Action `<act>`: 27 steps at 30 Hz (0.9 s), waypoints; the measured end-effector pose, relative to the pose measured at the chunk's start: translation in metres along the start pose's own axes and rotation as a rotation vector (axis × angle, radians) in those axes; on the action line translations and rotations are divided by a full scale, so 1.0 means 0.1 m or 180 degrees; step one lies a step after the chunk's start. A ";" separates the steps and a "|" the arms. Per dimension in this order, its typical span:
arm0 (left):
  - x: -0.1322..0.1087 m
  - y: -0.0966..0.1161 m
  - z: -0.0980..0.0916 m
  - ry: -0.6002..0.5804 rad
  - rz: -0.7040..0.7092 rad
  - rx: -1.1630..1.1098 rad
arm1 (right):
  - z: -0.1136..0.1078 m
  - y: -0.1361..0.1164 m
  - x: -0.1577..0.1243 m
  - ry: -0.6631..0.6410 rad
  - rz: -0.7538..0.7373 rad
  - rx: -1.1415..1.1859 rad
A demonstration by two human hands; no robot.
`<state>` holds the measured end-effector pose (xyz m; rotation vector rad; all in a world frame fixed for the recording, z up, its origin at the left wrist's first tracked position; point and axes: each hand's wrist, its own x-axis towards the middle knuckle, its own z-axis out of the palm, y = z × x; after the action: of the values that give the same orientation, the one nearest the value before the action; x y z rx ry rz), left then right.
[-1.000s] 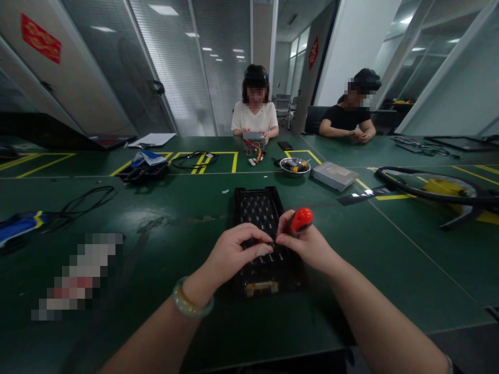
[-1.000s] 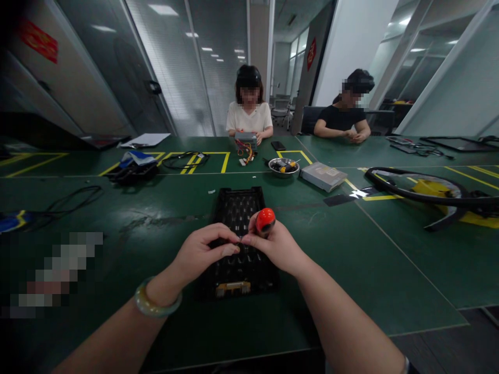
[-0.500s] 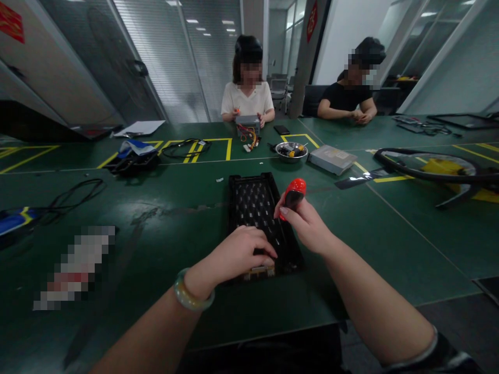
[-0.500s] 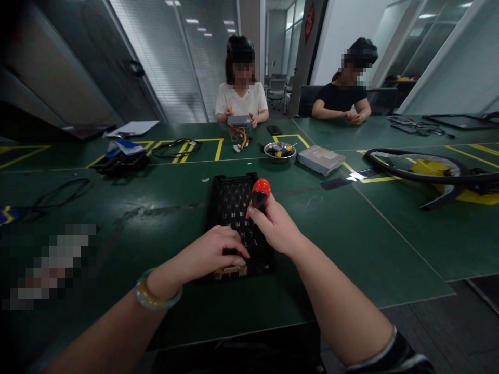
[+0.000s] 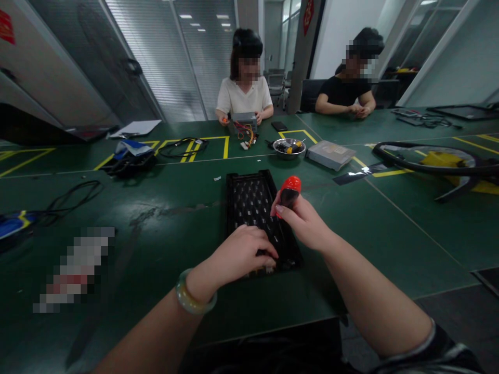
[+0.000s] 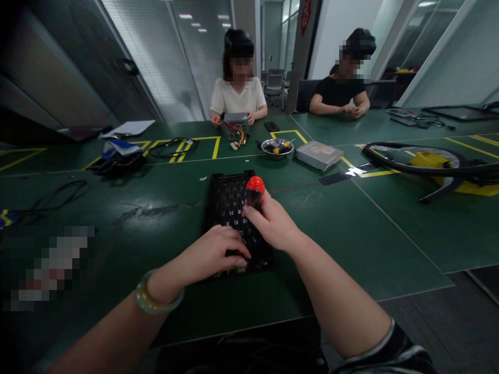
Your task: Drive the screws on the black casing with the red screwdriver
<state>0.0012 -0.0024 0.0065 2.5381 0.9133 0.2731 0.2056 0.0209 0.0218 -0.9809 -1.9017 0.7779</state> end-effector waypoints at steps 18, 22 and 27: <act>-0.02 0.02 0.03 0.0087 -0.0397 -0.0229 | -0.03 -0.11 -0.06 0.0246 -0.0471 0.1838; -0.03 0.02 0.04 0.0158 -0.0355 -0.0282 | 0.01 -0.15 -0.10 -0.0283 -0.0537 0.1559; -0.03 0.02 0.03 0.0162 -0.0343 -0.0352 | 0.02 -0.14 -0.12 -0.0370 -0.0488 0.1374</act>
<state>0.0016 -0.0068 0.0045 2.3821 1.0215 0.3466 0.2031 0.0031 0.0268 -0.5273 -1.7754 1.1129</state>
